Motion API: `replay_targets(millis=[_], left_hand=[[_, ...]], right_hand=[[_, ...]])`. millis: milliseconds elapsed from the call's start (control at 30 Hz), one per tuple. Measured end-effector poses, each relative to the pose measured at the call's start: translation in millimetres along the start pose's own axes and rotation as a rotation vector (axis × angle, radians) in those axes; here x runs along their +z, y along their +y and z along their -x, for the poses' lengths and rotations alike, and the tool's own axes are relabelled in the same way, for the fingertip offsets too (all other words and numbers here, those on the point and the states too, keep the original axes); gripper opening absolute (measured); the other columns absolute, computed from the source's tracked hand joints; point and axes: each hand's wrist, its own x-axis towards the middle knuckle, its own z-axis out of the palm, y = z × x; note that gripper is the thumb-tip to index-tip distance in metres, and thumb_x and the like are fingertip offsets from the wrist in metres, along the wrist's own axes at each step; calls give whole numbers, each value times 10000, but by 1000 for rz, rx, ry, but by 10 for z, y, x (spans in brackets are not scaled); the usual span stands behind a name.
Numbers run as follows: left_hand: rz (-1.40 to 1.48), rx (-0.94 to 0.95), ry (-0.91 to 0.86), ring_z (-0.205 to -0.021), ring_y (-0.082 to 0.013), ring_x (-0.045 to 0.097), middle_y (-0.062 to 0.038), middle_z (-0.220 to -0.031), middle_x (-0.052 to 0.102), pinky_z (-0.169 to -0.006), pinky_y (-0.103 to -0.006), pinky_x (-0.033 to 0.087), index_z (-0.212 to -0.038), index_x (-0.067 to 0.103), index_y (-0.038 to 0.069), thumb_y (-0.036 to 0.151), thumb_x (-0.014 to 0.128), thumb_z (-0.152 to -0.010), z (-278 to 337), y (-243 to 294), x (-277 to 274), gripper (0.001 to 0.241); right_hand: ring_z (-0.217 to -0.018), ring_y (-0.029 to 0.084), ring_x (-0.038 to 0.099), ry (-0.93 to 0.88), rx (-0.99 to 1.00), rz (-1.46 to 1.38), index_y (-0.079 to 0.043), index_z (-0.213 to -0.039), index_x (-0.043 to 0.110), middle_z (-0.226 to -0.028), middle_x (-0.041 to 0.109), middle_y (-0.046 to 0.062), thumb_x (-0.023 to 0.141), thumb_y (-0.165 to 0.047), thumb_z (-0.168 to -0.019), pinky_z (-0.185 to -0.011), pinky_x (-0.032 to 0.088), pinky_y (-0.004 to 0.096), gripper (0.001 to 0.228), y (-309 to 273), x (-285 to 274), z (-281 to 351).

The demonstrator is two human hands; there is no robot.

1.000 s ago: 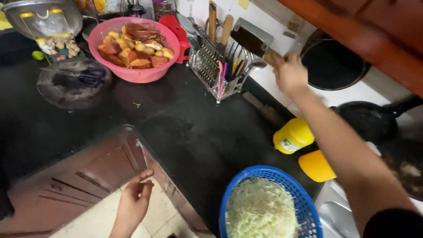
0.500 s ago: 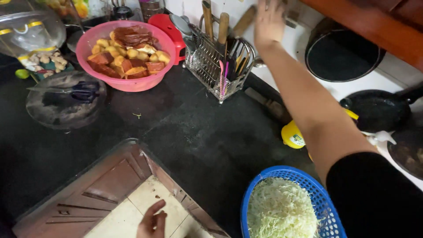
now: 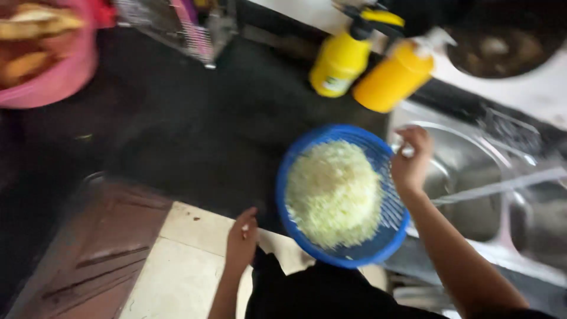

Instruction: The person cleans a kitchen sink and counter by wiping them with a damp cloth, then rinses shredded vegetables in the sink by hand, scooping them into a colander.

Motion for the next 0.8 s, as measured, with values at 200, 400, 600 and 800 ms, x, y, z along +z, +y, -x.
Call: replay_targets(millis=[200,400,600,800], left_hand=[[190,39,-195,-1060,-116,641,-40,-1244,693,-884,-251,513,-1374,598,62,148,530,-1028,-761,-640,476,363],[757,-283,-239,-1028,-155,631,-42,-1146,686,-957,-332,523,-1308,641,43,362,419,-1185,-1207,-450,634,408],[-133,158,-339,-987,-129,619,-70,-1111,707,-908,-301,504,-1298,655,-13,163,473,-1096,-1249,1541,1288,324],[-250,423,-555,-1157,-156,649,-129,-1292,718,-993,-278,474,-1430,611,60,316,588,-1079,-1134,3130,3315,435]], right_hand=[[-1031,343,670,-217,856,479,-120,-1288,640,-1204,657,161,630,-79,-1013,-934,538,443,277,779,-1369,1586],[-1107,220,705,-990,889,-335,-114,-1298,661,-1226,743,90,861,-41,-705,-963,605,381,630,547,-906,2122],[-1266,214,545,-428,766,-865,-61,-1511,353,-1414,567,115,890,-196,-789,-1101,467,367,910,1004,-1163,2668],[-1175,344,535,65,1287,-1288,106,-1548,273,-1254,501,226,801,-416,-998,-1119,488,542,924,2155,-1417,3202]])
